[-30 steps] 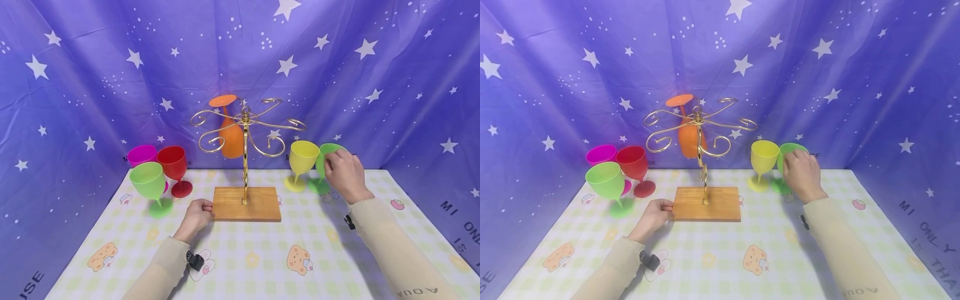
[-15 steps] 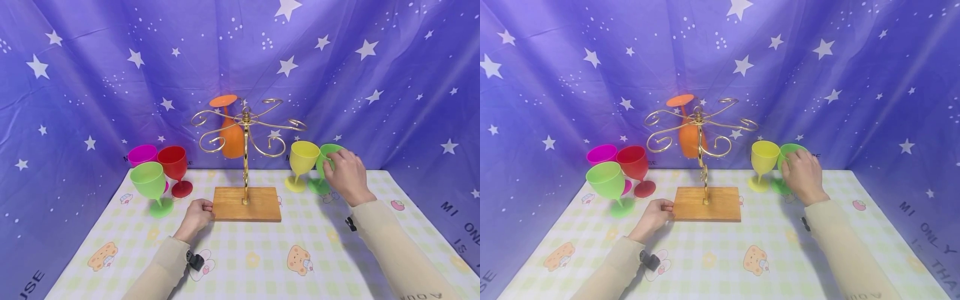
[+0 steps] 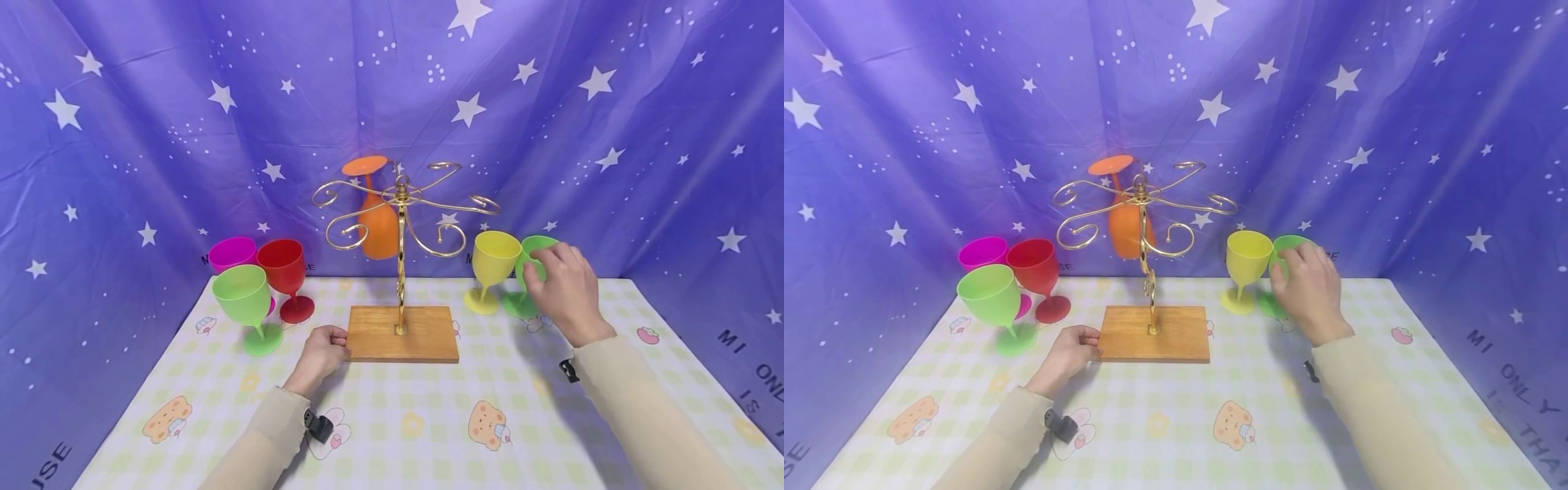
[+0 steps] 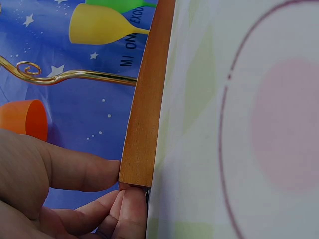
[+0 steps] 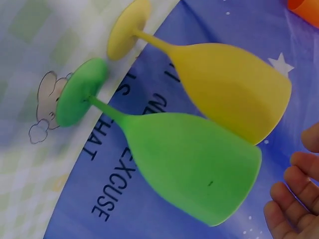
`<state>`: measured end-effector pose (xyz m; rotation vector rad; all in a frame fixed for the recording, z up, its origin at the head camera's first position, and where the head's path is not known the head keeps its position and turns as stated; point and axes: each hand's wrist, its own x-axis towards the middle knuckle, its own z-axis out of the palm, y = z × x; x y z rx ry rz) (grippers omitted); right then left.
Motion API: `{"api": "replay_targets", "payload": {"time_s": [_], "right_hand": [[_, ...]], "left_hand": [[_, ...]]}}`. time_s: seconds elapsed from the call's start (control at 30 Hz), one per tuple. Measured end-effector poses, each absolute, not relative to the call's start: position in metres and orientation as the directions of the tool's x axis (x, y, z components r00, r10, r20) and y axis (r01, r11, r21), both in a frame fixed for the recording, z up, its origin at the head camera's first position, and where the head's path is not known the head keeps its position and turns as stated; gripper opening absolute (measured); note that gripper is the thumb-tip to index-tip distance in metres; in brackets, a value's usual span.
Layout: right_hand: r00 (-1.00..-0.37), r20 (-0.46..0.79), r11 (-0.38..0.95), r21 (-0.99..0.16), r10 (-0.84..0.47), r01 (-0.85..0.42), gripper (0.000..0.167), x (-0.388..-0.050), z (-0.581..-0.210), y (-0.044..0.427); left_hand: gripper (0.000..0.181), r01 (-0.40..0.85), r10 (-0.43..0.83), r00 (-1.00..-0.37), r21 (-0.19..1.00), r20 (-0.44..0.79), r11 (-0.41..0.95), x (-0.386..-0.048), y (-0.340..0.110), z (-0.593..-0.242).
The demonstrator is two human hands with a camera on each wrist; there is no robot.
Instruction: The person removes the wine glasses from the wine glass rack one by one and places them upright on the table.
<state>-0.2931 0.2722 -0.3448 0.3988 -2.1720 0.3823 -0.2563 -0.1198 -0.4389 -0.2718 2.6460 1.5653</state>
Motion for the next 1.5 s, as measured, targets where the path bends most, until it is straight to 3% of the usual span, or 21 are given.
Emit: {"api": "replay_targets", "payload": {"time_s": [0.23,0.8,1.1,1.5], "right_hand": [[-0.534,0.833,0.879,-0.141,-0.143,-0.455,0.023,-0.287,-0.347,0.262],[-0.634,0.771,0.879,-0.254,-0.068,-0.403,0.017,-0.263,-0.354,0.241],[-0.653,0.755,0.866,-0.286,-0.061,-0.411,0.017,-0.258,-0.356,0.230],[-0.742,0.668,0.859,-0.347,-0.056,-0.376,0.018,-0.252,-0.358,0.214]], "left_hand": [[0.025,-0.187,-0.123,-0.982,0.860,-0.145,0.475,-0.256,-0.120,-0.440],[0.024,-0.163,-0.113,-0.986,0.863,-0.123,0.479,-0.257,-0.121,-0.440],[0.024,-0.158,-0.114,-0.987,0.863,-0.117,0.480,-0.257,-0.120,-0.441],[0.023,-0.150,-0.110,-0.988,0.869,-0.111,0.472,-0.257,-0.120,-0.442]]}}
